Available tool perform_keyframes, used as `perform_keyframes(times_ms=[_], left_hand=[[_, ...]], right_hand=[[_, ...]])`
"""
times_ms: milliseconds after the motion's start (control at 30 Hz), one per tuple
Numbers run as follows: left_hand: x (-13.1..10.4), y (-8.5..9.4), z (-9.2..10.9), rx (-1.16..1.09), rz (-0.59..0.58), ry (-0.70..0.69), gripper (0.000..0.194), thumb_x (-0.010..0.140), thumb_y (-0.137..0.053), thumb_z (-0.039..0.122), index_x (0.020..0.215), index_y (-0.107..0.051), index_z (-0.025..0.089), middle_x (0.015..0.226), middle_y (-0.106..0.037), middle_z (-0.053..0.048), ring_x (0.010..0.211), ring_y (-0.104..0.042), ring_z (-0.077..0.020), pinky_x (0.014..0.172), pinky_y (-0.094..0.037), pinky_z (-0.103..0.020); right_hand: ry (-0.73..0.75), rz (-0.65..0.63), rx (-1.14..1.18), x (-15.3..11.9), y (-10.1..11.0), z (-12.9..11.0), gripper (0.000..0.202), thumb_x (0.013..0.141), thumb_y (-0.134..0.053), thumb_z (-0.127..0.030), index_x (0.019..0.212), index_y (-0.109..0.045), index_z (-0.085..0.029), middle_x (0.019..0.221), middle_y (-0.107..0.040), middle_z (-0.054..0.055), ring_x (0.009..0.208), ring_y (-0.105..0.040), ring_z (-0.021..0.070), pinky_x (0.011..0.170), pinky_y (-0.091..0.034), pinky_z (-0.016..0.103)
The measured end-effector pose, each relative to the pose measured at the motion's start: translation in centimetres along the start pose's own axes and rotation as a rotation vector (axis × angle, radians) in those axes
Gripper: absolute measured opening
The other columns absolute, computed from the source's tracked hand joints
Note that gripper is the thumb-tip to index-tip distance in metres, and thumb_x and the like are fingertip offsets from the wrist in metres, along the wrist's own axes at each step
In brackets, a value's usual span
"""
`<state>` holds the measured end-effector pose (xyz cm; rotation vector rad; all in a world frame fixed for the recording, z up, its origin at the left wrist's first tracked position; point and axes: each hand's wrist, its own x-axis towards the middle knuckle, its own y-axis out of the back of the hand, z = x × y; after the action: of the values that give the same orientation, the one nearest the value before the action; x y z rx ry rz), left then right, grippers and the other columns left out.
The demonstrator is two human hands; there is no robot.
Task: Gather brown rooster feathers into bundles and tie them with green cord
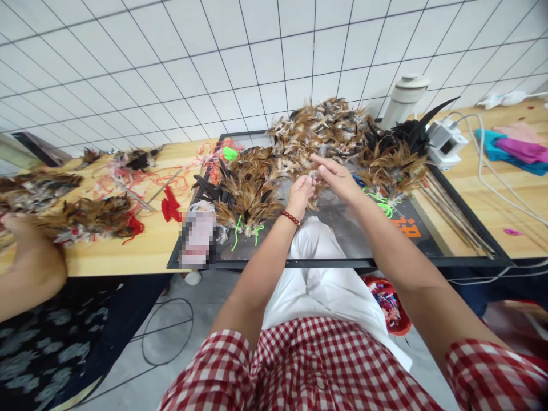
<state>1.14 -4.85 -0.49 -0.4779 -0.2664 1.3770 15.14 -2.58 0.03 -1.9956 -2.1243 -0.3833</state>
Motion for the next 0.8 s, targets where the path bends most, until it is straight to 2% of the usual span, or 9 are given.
perform_keyframes(times_ms=[67,100,233,333,400,500,600,733,800], left_hand=[[0.1,-0.1,0.0,-0.030,0.018,-0.002,0.039,0.102,-0.068,0.037,0.070,-0.056,0.018,0.053,-0.034,0.010,0.046,-0.028,-0.0046,0.056,-0.037,-0.018],[0.1,-0.1,-0.1,-0.039,0.027,-0.003,0.040,0.101,-0.070,0.038,0.069,-0.055,0.018,0.054,-0.034,0.010,0.047,-0.028,-0.0047,0.056,-0.036,-0.019],[0.1,-0.3,-0.1,-0.015,0.030,-0.019,0.042,0.103,-0.067,0.039,0.070,-0.053,0.018,0.055,-0.032,0.009,0.048,-0.028,-0.0053,0.056,-0.035,-0.019],[0.0,-0.3,-0.1,0.018,0.021,-0.031,0.042,0.104,-0.065,0.039,0.070,-0.054,0.018,0.054,-0.031,0.010,0.048,-0.027,-0.0051,0.056,-0.036,-0.018],[0.0,-0.3,-0.1,0.023,0.022,-0.027,0.041,0.102,-0.069,0.039,0.070,-0.055,0.018,0.054,-0.033,0.010,0.048,-0.028,-0.0045,0.056,-0.037,-0.018],[0.0,-0.3,-0.3,0.018,-0.001,-0.011,0.040,0.100,-0.073,0.037,0.069,-0.055,0.018,0.053,-0.033,0.010,0.047,-0.029,-0.0038,0.056,-0.039,-0.018],[0.2,0.1,-0.2,0.029,-0.076,-0.008,0.037,0.101,-0.071,0.033,0.070,-0.058,0.018,0.052,-0.036,0.010,0.046,-0.032,-0.0039,0.058,-0.042,-0.018],[0.2,0.6,0.4,0.044,-0.177,-0.012,0.020,0.095,-0.078,0.027,0.080,-0.071,0.017,0.068,-0.065,0.001,0.062,-0.058,-0.0074,0.068,-0.049,-0.020],[0.3,0.7,0.6,0.071,-0.179,-0.040,0.016,0.096,-0.076,0.021,0.081,-0.073,0.016,0.068,-0.067,0.001,0.066,-0.061,-0.0084,0.072,-0.050,-0.020]], right_hand=[[0.104,-0.073,-0.143,-0.1,0.1,0.1,0.062,0.078,-0.077,-0.081,0.114,-0.086,-0.031,0.136,-0.078,0.007,0.129,-0.069,0.0260,0.120,-0.049,0.045],[0.118,-0.111,-0.185,-0.1,0.2,0.2,0.064,0.080,-0.075,-0.081,0.116,-0.086,-0.030,0.140,-0.077,0.008,0.137,-0.065,0.0273,0.126,-0.043,0.046],[0.061,-0.180,-0.166,-0.1,0.6,0.4,0.066,0.080,-0.076,-0.080,0.122,-0.085,-0.029,0.145,-0.075,0.009,0.141,-0.064,0.0276,0.130,-0.039,0.047],[-0.009,-0.168,-0.060,0.1,0.9,0.3,0.070,0.074,-0.084,-0.076,0.126,-0.083,-0.030,0.139,-0.078,0.007,0.124,-0.070,0.0261,0.121,-0.049,0.048],[-0.012,-0.126,-0.003,0.1,0.9,0.0,0.068,0.071,-0.088,-0.073,0.122,-0.084,-0.029,0.126,-0.081,0.006,0.111,-0.072,0.0230,0.112,-0.054,0.044],[0.011,-0.065,0.034,0.0,0.4,-0.3,0.056,0.065,-0.093,-0.069,0.099,-0.087,-0.025,0.103,-0.080,0.005,0.095,-0.070,0.0194,0.097,-0.058,0.037],[-0.017,-0.017,0.102,-0.2,-0.1,-0.8,0.056,0.054,-0.097,-0.072,0.074,-0.081,-0.022,0.085,-0.073,0.004,0.079,-0.065,0.0170,0.079,-0.058,0.033],[-0.077,-0.024,0.155,-0.5,-0.2,-1.4,0.060,0.050,-0.098,-0.074,0.066,-0.075,-0.021,0.089,-0.068,0.004,0.062,-0.055,0.0118,0.057,-0.052,0.032],[-0.057,-0.020,0.139,-0.5,-0.2,-1.3,0.059,0.050,-0.098,-0.073,0.065,-0.075,-0.021,0.095,-0.069,0.005,0.064,-0.057,0.0120,0.057,-0.051,0.032]])
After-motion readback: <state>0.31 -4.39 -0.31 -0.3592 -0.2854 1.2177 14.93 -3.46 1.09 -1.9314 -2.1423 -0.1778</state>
